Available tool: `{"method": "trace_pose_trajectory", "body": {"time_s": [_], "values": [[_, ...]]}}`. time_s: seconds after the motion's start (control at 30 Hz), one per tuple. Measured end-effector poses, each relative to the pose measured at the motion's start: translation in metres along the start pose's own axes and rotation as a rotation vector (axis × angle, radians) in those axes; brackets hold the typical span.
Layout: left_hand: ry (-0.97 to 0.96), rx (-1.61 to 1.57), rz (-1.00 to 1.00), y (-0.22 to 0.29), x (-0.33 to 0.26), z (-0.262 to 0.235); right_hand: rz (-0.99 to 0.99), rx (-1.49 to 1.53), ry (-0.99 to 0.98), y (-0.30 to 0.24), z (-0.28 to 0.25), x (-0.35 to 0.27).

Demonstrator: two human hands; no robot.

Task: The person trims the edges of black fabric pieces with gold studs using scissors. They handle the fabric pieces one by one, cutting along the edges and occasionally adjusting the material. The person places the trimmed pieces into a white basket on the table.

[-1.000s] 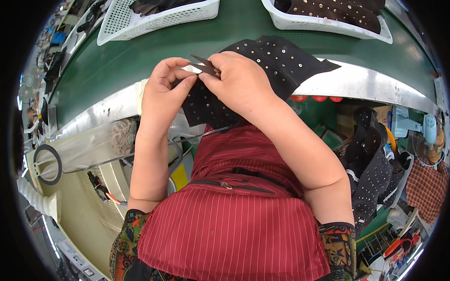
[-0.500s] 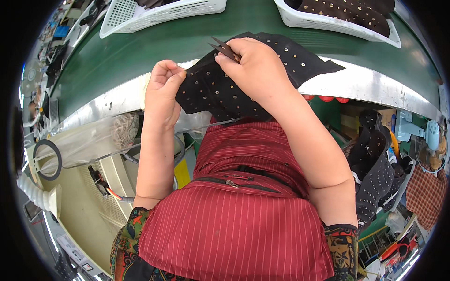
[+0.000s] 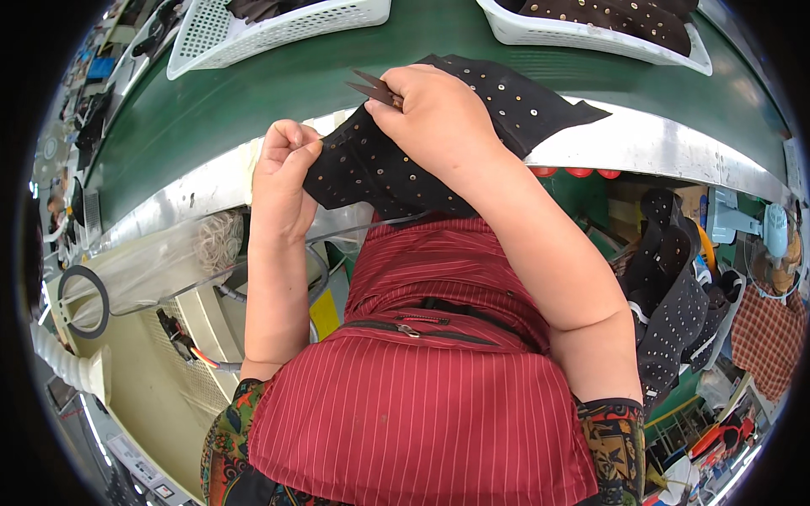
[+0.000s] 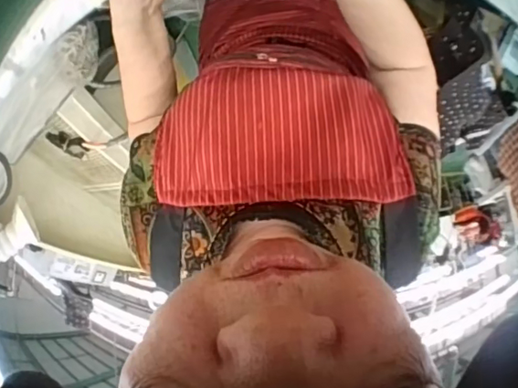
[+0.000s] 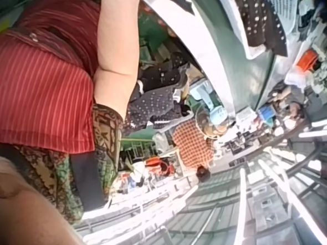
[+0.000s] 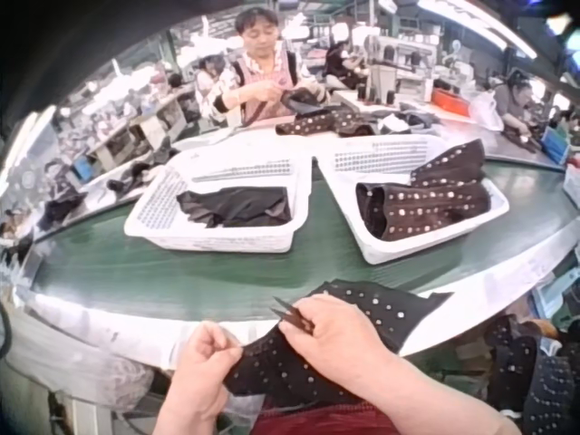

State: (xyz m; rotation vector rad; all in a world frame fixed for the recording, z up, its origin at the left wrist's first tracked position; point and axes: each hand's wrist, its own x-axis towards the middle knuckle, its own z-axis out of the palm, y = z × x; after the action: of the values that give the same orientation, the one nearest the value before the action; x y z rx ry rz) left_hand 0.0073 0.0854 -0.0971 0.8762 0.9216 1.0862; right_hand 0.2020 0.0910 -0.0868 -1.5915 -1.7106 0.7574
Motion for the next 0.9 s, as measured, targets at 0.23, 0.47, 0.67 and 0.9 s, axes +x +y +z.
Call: {"method": "trace_pose_trajectory", "body": {"time_s": [0.23, 0.47, 0.67, 0.9], "values": [[-0.076, -0.005, 0.038, 0.002, -0.001, -0.008, -0.092, 0.086, -0.037, 0.0, 0.001, 0.003], [-0.007, 0.255, -0.01, 0.014, -0.004, -0.02, -0.08, 0.026, -0.167, -0.003, -0.005, 0.004], [-0.101, 0.442, -0.078, 0.028, -0.003, -0.024, -0.07, 0.06, -0.201, -0.005, -0.002, 0.003], [-0.117, 0.814, -0.131, 0.037, 0.007, -0.007, -0.086, 0.055, -0.19, -0.008, -0.002, 0.003]]}}
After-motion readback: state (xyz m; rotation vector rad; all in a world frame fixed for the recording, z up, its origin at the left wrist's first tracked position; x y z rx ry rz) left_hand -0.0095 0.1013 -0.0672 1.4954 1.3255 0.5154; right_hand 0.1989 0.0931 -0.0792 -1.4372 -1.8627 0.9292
